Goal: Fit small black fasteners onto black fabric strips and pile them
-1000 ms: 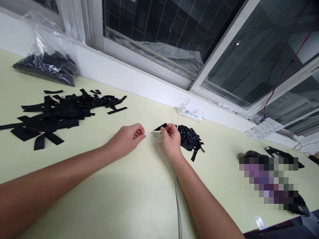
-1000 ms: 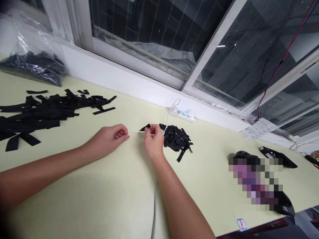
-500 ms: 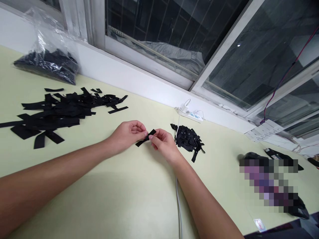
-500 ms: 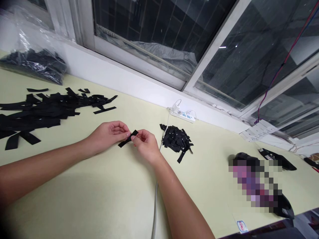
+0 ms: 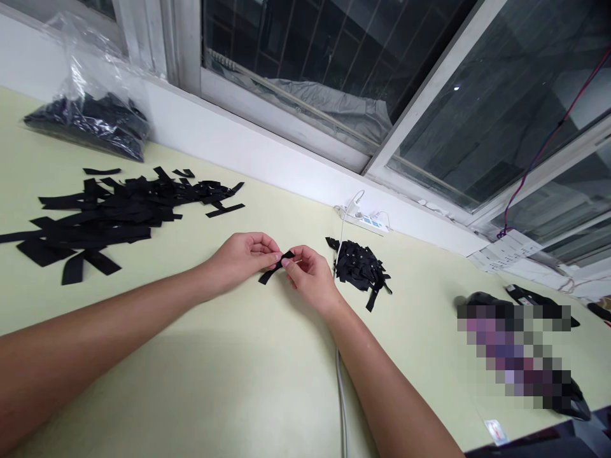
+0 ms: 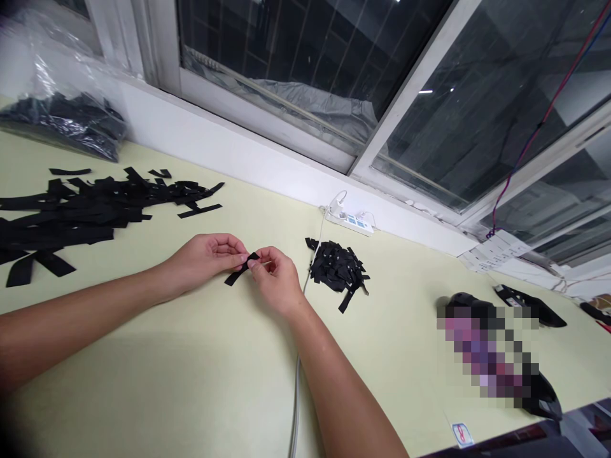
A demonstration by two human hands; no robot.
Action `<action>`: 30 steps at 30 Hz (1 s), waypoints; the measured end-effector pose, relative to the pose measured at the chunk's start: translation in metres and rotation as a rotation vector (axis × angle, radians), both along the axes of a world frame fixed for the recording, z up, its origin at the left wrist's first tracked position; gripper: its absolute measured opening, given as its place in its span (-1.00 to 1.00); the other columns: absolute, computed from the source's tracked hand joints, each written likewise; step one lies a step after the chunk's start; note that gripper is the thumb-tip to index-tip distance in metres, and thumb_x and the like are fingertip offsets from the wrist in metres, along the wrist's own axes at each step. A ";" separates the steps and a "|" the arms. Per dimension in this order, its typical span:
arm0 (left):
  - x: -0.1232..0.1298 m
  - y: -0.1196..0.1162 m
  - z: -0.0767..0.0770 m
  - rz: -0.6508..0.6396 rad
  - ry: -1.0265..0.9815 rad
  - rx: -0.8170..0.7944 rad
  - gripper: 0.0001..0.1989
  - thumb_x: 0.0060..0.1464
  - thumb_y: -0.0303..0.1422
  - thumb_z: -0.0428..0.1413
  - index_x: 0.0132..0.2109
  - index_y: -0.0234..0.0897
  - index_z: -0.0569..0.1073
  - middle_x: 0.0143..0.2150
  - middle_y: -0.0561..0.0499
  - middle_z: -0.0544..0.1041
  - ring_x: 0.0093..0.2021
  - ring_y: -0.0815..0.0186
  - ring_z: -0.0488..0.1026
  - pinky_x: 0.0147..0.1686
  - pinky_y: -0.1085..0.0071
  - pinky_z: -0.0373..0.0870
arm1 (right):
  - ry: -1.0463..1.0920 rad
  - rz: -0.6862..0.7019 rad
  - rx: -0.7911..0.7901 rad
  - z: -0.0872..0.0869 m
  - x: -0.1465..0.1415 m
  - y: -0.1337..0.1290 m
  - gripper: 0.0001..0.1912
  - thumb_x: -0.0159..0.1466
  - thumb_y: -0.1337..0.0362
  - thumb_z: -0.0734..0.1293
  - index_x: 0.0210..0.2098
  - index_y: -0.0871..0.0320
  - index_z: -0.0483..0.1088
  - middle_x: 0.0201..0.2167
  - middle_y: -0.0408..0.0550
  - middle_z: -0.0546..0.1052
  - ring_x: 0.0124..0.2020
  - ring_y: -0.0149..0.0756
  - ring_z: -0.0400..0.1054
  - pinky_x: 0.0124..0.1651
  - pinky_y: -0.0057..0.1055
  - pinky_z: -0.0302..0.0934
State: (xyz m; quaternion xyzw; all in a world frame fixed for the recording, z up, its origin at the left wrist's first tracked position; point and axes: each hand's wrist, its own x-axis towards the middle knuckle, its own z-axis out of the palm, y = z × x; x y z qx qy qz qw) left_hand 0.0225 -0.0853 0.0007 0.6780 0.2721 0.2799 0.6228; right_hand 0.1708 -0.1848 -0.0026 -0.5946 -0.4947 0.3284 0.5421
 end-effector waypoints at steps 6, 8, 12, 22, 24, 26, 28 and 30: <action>-0.001 0.001 0.001 -0.012 0.005 -0.028 -0.73 -0.05 -0.19 0.29 -0.26 -0.26 0.50 -0.39 0.03 0.56 -0.33 0.32 0.52 -0.30 0.39 0.45 | -0.006 -0.029 -0.012 0.000 -0.001 -0.001 -0.74 0.17 0.08 0.37 -0.24 0.10 0.35 -0.35 -0.15 0.44 -0.50 -0.44 0.25 -0.51 -0.49 0.15; -0.002 0.000 0.003 -0.014 0.009 -0.028 -0.73 -0.04 -0.19 0.29 -0.25 -0.26 0.50 -0.39 0.03 0.57 -0.33 0.32 0.53 -0.30 0.39 0.45 | -0.011 -0.025 -0.016 0.000 0.000 0.000 -0.74 0.18 0.07 0.37 -0.24 0.09 0.35 -0.35 -0.15 0.44 -0.50 -0.43 0.26 -0.51 -0.49 0.16; -0.002 -0.003 0.006 -0.020 0.005 -0.032 -0.69 -0.06 -0.17 0.31 -0.24 -0.26 0.50 -0.33 -0.01 0.59 -0.29 0.27 0.55 -0.28 0.35 0.49 | -0.025 -0.032 -0.009 -0.002 0.001 0.000 -0.73 0.19 0.07 0.36 -0.22 0.09 0.35 -0.35 -0.16 0.46 -0.49 -0.42 0.30 -0.50 -0.48 0.20; -0.001 -0.004 0.007 0.020 -0.002 -0.038 -0.65 -0.17 -0.18 0.38 -0.27 -0.27 0.51 -0.31 0.01 0.58 -0.26 0.28 0.55 -0.20 0.32 0.52 | -0.127 -0.090 0.013 -0.003 -0.003 -0.001 -0.81 0.22 0.13 0.33 -0.26 0.10 0.34 -0.33 -0.13 0.49 -0.46 -0.40 0.32 -0.45 -0.45 0.21; 0.000 -0.004 0.006 0.031 0.001 -0.042 -0.65 -0.18 -0.18 0.39 -0.27 -0.27 0.52 -0.32 0.01 0.58 -0.26 0.28 0.55 -0.19 0.32 0.52 | -0.190 -0.117 0.026 -0.002 -0.004 -0.002 -0.83 0.24 0.13 0.31 -0.28 0.10 0.35 -0.33 -0.13 0.49 -0.44 -0.38 0.32 -0.44 -0.44 0.20; 0.000 -0.004 0.006 0.043 0.001 -0.050 -0.65 -0.18 -0.19 0.39 -0.28 -0.26 0.53 -0.31 0.01 0.59 -0.25 0.28 0.55 -0.18 0.32 0.52 | -0.261 -0.145 0.041 0.000 -0.006 -0.003 -0.84 0.25 0.13 0.30 -0.30 0.09 0.37 -0.35 -0.13 0.50 -0.43 -0.36 0.33 -0.43 -0.44 0.19; 0.000 -0.003 0.004 0.051 0.000 -0.057 -0.66 -0.19 -0.20 0.39 -0.28 -0.26 0.53 -0.31 0.00 0.60 -0.24 0.27 0.55 -0.17 0.31 0.52 | -0.317 -0.171 0.051 0.001 -0.007 -0.004 -0.84 0.25 0.14 0.30 -0.32 0.10 0.38 -0.36 -0.13 0.51 -0.41 -0.35 0.34 -0.42 -0.44 0.18; 0.000 -0.002 0.003 0.053 0.001 -0.061 -0.66 -0.19 -0.20 0.39 -0.27 -0.26 0.53 -0.31 0.00 0.60 -0.24 0.27 0.56 -0.17 0.31 0.52 | -0.355 -0.191 0.056 0.002 -0.008 -0.004 -0.84 0.26 0.14 0.29 -0.33 0.10 0.38 -0.36 -0.12 0.52 -0.39 -0.33 0.35 -0.41 -0.43 0.19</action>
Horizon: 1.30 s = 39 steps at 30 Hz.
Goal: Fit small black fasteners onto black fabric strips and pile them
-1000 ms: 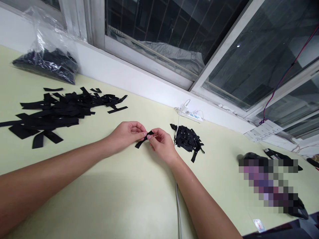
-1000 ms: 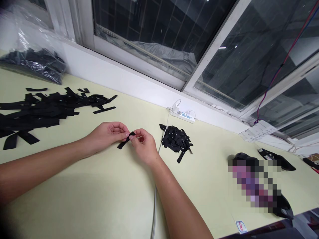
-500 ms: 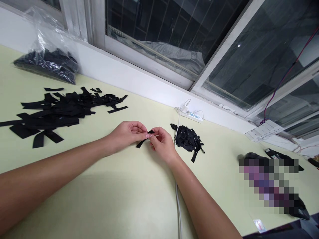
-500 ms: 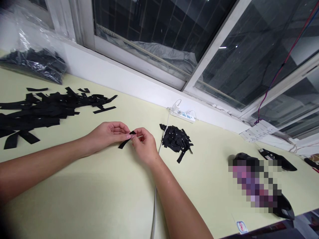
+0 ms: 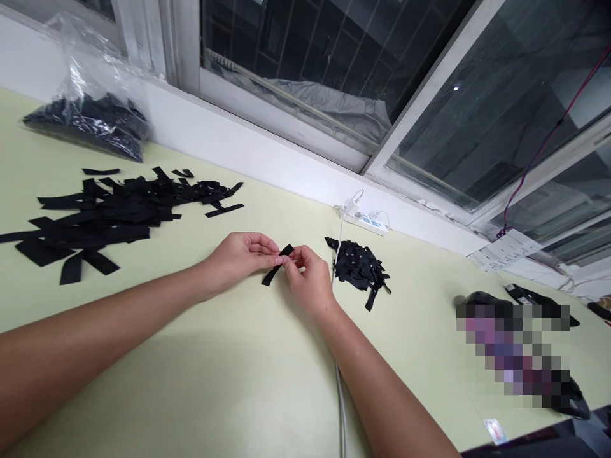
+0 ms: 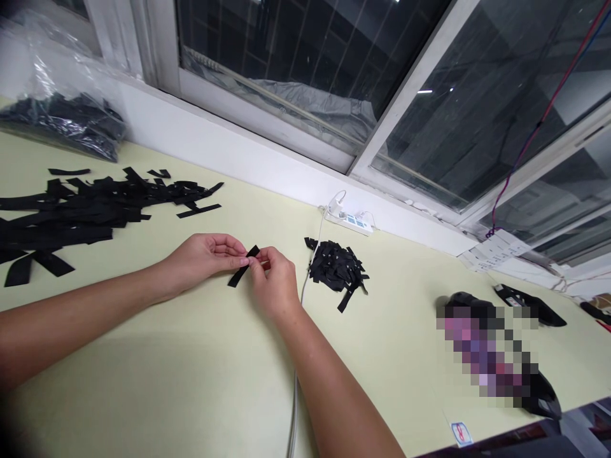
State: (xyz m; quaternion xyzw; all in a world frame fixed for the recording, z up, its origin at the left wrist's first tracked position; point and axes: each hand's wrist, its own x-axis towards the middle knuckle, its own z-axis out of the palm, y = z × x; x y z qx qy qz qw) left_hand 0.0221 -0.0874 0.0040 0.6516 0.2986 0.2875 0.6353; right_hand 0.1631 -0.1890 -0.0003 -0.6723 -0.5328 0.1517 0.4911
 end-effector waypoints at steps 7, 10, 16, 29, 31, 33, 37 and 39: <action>0.000 0.001 0.000 -0.002 0.014 -0.023 -0.64 -0.17 -0.19 0.39 -0.24 -0.25 0.54 -0.28 0.00 0.61 -0.21 0.26 0.56 -0.17 0.34 0.51 | -0.053 -0.002 -0.012 0.001 0.002 0.000 -0.80 0.27 0.11 0.29 -0.33 0.11 0.38 -0.38 -0.12 0.51 -0.38 -0.34 0.35 -0.39 -0.43 0.20; -0.001 0.001 0.000 -0.014 0.025 -0.031 -0.65 -0.15 -0.19 0.39 -0.24 -0.25 0.54 -0.28 0.01 0.62 -0.22 0.28 0.56 -0.18 0.37 0.50 | -0.063 0.024 -0.025 0.002 0.004 0.000 -0.80 0.27 0.11 0.28 -0.32 0.12 0.36 -0.39 -0.12 0.49 -0.39 -0.35 0.33 -0.39 -0.44 0.19; 0.000 0.000 0.001 -0.016 0.036 -0.035 -0.67 -0.15 -0.20 0.39 -0.23 -0.24 0.56 -0.29 0.01 0.63 -0.25 0.29 0.56 -0.20 0.38 0.50 | -0.063 0.054 -0.069 0.002 0.005 0.000 -0.79 0.28 0.11 0.25 -0.35 0.13 0.30 -0.44 -0.14 0.45 -0.43 -0.37 0.30 -0.42 -0.44 0.16; 0.002 -0.005 0.003 0.031 0.050 -0.093 -0.62 -0.27 -0.22 0.43 -0.27 -0.28 0.58 -0.35 -0.02 0.64 -0.31 0.27 0.56 -0.22 0.33 0.50 | -0.211 0.009 -0.076 -0.001 0.004 0.001 -0.84 0.30 0.17 0.22 -0.34 0.12 0.25 -0.43 -0.12 0.45 -0.42 -0.34 0.29 -0.37 -0.40 0.11; 0.001 -0.005 0.002 0.034 0.054 -0.069 -0.63 -0.26 -0.20 0.42 -0.28 -0.27 0.58 -0.36 -0.02 0.63 -0.31 0.26 0.55 -0.24 0.32 0.49 | -0.204 0.006 -0.077 0.000 0.004 0.001 -0.84 0.30 0.17 0.23 -0.35 0.11 0.24 -0.43 -0.12 0.45 -0.42 -0.34 0.29 -0.38 -0.40 0.11; 0.001 -0.005 0.001 0.035 0.061 -0.032 -0.63 -0.22 -0.17 0.40 -0.26 -0.26 0.57 -0.35 -0.01 0.63 -0.31 0.27 0.54 -0.25 0.33 0.48 | -0.167 0.005 -0.076 -0.001 0.004 0.002 -0.82 0.30 0.15 0.24 -0.35 0.11 0.24 -0.44 -0.13 0.45 -0.43 -0.34 0.28 -0.40 -0.40 0.10; 0.001 -0.005 -0.001 0.019 0.047 0.026 -0.64 -0.12 -0.12 0.35 -0.21 -0.23 0.56 -0.29 -0.01 0.62 -0.25 0.26 0.55 -0.24 0.34 0.46 | -0.021 0.011 -0.066 -0.004 0.005 0.004 -0.79 0.29 0.09 0.26 -0.34 0.10 0.27 -0.44 -0.14 0.44 -0.44 -0.35 0.30 -0.43 -0.42 0.12; 0.002 -0.005 -0.001 -0.009 0.008 0.042 -0.65 -0.09 -0.13 0.33 -0.20 -0.22 0.54 -0.24 -0.01 0.61 -0.19 0.25 0.55 -0.18 0.34 0.46 | 0.064 0.015 -0.047 -0.006 0.006 0.005 -0.78 0.27 0.08 0.27 -0.32 0.10 0.29 -0.42 -0.14 0.45 -0.43 -0.35 0.32 -0.42 -0.42 0.15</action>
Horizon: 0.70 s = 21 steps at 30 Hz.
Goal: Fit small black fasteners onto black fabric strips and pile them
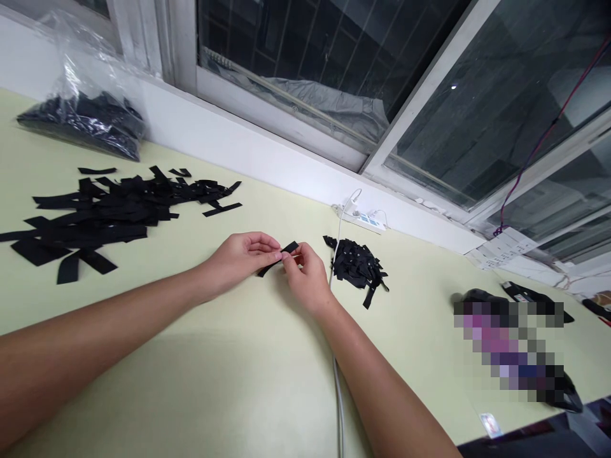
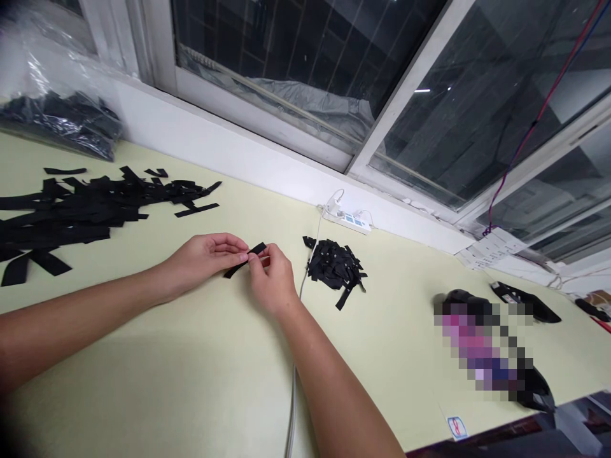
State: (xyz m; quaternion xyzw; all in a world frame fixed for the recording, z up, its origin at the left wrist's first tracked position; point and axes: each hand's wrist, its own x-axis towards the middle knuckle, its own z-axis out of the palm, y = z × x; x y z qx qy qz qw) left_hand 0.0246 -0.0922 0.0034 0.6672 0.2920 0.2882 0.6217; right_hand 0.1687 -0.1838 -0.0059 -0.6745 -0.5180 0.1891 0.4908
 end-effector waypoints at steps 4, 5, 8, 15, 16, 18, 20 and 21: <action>0.002 -0.001 0.000 -0.029 -0.045 0.027 -0.69 -0.07 -0.18 0.31 -0.20 -0.23 0.51 -0.25 0.02 0.57 -0.16 0.28 0.53 -0.10 0.33 0.44 | 0.138 -0.009 0.048 -0.002 0.000 0.003 -0.78 0.22 0.10 0.32 -0.34 0.11 0.29 -0.43 -0.16 0.44 -0.44 -0.37 0.33 -0.39 -0.42 0.19; 0.002 -0.001 -0.001 -0.024 -0.044 0.035 -0.70 -0.07 -0.20 0.31 -0.20 -0.23 0.50 -0.26 0.02 0.56 -0.18 0.29 0.52 -0.10 0.33 0.44 | 0.177 -0.012 0.062 -0.002 -0.001 0.003 -0.79 0.21 0.10 0.33 -0.34 0.11 0.29 -0.42 -0.16 0.44 -0.44 -0.37 0.33 -0.38 -0.42 0.20; 0.002 -0.003 -0.001 -0.030 -0.026 0.053 -0.71 -0.08 -0.23 0.30 -0.21 -0.24 0.49 -0.28 0.03 0.54 -0.21 0.29 0.51 -0.12 0.32 0.44 | 0.292 -0.032 0.105 -0.001 -0.001 0.005 -0.77 0.17 0.13 0.36 -0.25 0.11 0.32 -0.37 -0.18 0.44 -0.43 -0.40 0.34 -0.39 -0.44 0.20; 0.001 -0.002 -0.002 -0.051 -0.058 0.033 -0.74 -0.02 -0.19 0.26 -0.20 -0.22 0.51 -0.27 0.03 0.55 -0.22 0.30 0.50 -0.15 0.33 0.43 | 0.426 -0.004 0.034 0.003 -0.002 0.004 -0.72 0.11 0.14 0.40 -0.24 0.15 0.41 -0.42 -0.17 0.45 -0.46 -0.43 0.31 -0.49 -0.50 0.14; 0.001 -0.001 -0.002 -0.044 -0.065 0.022 -0.74 -0.01 -0.19 0.26 -0.20 -0.22 0.52 -0.26 0.02 0.56 -0.22 0.30 0.50 -0.14 0.33 0.43 | 0.416 -0.001 0.030 0.004 -0.002 0.004 -0.73 0.11 0.14 0.40 -0.24 0.15 0.43 -0.42 -0.16 0.46 -0.46 -0.43 0.31 -0.49 -0.51 0.14; 0.001 0.000 -0.002 -0.038 -0.059 0.018 -0.75 0.00 -0.18 0.24 -0.21 -0.22 0.54 -0.24 0.00 0.57 -0.22 0.29 0.50 -0.12 0.31 0.43 | 0.408 0.010 0.030 0.004 -0.002 0.003 -0.74 0.11 0.14 0.41 -0.26 0.14 0.45 -0.42 -0.15 0.47 -0.46 -0.43 0.31 -0.50 -0.52 0.15; 0.001 0.000 -0.002 -0.041 -0.030 0.039 -0.75 0.01 -0.16 0.23 -0.22 -0.22 0.55 -0.26 0.00 0.57 -0.23 0.27 0.49 -0.13 0.30 0.43 | 0.427 0.023 0.032 0.004 -0.001 0.003 -0.75 0.12 0.13 0.41 -0.27 0.13 0.45 -0.43 -0.15 0.47 -0.45 -0.42 0.32 -0.53 -0.53 0.13; 0.001 -0.001 -0.002 -0.044 -0.014 0.052 -0.75 0.02 -0.15 0.21 -0.23 -0.21 0.56 -0.26 0.00 0.57 -0.24 0.27 0.49 -0.14 0.30 0.42 | 0.440 0.024 0.029 0.004 -0.001 0.003 -0.75 0.12 0.12 0.42 -0.28 0.12 0.45 -0.44 -0.16 0.46 -0.44 -0.41 0.33 -0.54 -0.53 0.13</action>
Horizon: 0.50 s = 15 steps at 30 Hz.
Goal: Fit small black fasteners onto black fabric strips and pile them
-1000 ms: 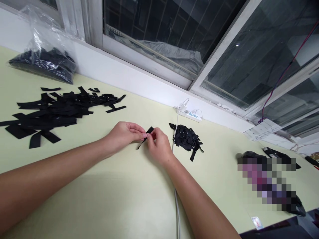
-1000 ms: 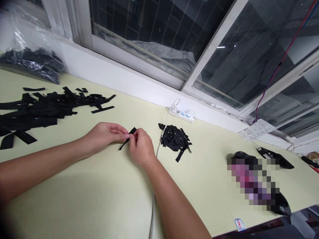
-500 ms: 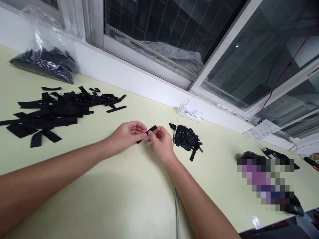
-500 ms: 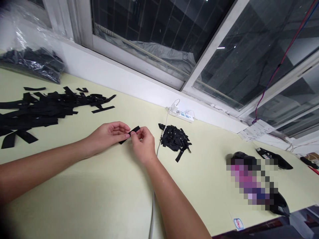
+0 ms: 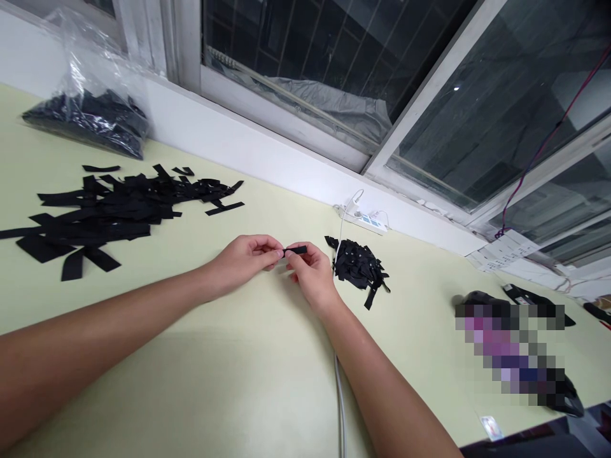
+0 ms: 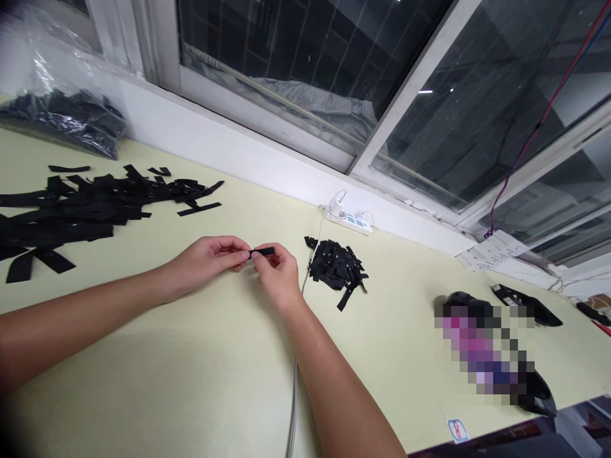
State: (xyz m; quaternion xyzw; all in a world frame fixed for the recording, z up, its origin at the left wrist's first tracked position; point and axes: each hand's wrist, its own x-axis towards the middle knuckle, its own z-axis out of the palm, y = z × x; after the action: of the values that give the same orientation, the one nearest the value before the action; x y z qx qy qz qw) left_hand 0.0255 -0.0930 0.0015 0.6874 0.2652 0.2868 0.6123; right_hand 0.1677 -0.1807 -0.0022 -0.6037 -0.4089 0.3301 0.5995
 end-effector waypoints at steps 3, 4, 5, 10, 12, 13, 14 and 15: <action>-0.001 -0.001 0.001 -0.013 0.023 0.030 -0.75 0.05 -0.12 0.19 -0.25 -0.20 0.55 -0.28 0.01 0.56 -0.26 0.28 0.47 -0.16 0.33 0.40 | 0.034 0.002 -0.017 0.001 0.001 -0.001 -0.74 0.11 0.10 0.43 -0.28 0.11 0.43 -0.45 -0.16 0.45 -0.43 -0.38 0.35 -0.55 -0.54 0.13; -0.001 -0.001 0.001 -0.014 0.026 0.034 -0.74 0.05 -0.12 0.18 -0.25 -0.21 0.55 -0.28 0.01 0.55 -0.27 0.29 0.47 -0.17 0.34 0.40 | 0.044 0.007 -0.021 0.001 0.001 -0.001 -0.73 0.11 0.10 0.43 -0.28 0.11 0.43 -0.45 -0.17 0.45 -0.42 -0.39 0.35 -0.55 -0.54 0.14; -0.001 -0.001 0.001 -0.011 0.026 0.036 -0.74 0.05 -0.11 0.18 -0.25 -0.21 0.55 -0.28 0.01 0.55 -0.27 0.29 0.46 -0.17 0.34 0.39 | 0.055 0.013 -0.022 0.002 0.001 -0.001 -0.73 0.10 0.10 0.44 -0.29 0.11 0.43 -0.45 -0.17 0.45 -0.42 -0.39 0.35 -0.54 -0.54 0.14; -0.002 -0.001 0.004 0.006 0.020 0.021 -0.75 0.05 -0.11 0.18 -0.27 -0.20 0.54 -0.28 0.03 0.54 -0.30 0.31 0.45 -0.20 0.37 0.39 | 0.099 0.036 -0.034 0.006 0.000 -0.003 -0.73 0.07 0.12 0.46 -0.32 0.14 0.43 -0.46 -0.17 0.43 -0.45 -0.42 0.32 -0.54 -0.54 0.14; -0.002 -0.002 0.005 -0.005 0.022 0.019 -0.75 0.05 -0.11 0.17 -0.27 -0.20 0.54 -0.29 0.03 0.54 -0.31 0.32 0.44 -0.20 0.37 0.40 | 0.109 0.039 -0.042 0.007 0.000 -0.003 -0.72 0.06 0.12 0.46 -0.32 0.15 0.43 -0.45 -0.17 0.44 -0.44 -0.42 0.33 -0.53 -0.54 0.14; -0.002 -0.002 0.005 -0.011 0.021 0.020 -0.74 0.05 -0.11 0.17 -0.27 -0.20 0.53 -0.29 0.03 0.53 -0.31 0.32 0.44 -0.20 0.37 0.40 | 0.118 0.040 -0.046 0.007 0.000 -0.003 -0.72 0.06 0.12 0.46 -0.32 0.15 0.43 -0.44 -0.16 0.45 -0.44 -0.42 0.34 -0.53 -0.54 0.14; -0.002 -0.002 0.006 -0.015 0.021 0.019 -0.74 0.05 -0.11 0.17 -0.27 -0.21 0.53 -0.29 0.02 0.53 -0.31 0.31 0.44 -0.20 0.36 0.41 | 0.128 0.041 -0.051 0.007 0.000 -0.003 -0.71 0.05 0.11 0.46 -0.32 0.15 0.43 -0.42 -0.15 0.46 -0.43 -0.41 0.35 -0.52 -0.53 0.14; -0.002 -0.002 0.006 -0.018 0.021 0.018 -0.73 0.05 -0.10 0.18 -0.27 -0.21 0.53 -0.29 0.01 0.53 -0.30 0.30 0.44 -0.19 0.35 0.42 | 0.138 0.041 -0.055 0.008 0.000 -0.003 -0.70 0.06 0.11 0.45 -0.31 0.15 0.42 -0.40 -0.14 0.47 -0.42 -0.40 0.36 -0.52 -0.53 0.14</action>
State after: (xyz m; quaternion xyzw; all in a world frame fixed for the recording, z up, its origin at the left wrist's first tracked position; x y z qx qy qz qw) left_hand 0.0235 -0.0955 0.0075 0.6981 0.2628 0.2766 0.6059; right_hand 0.1677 -0.1837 0.0053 -0.5873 -0.3697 0.3940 0.6026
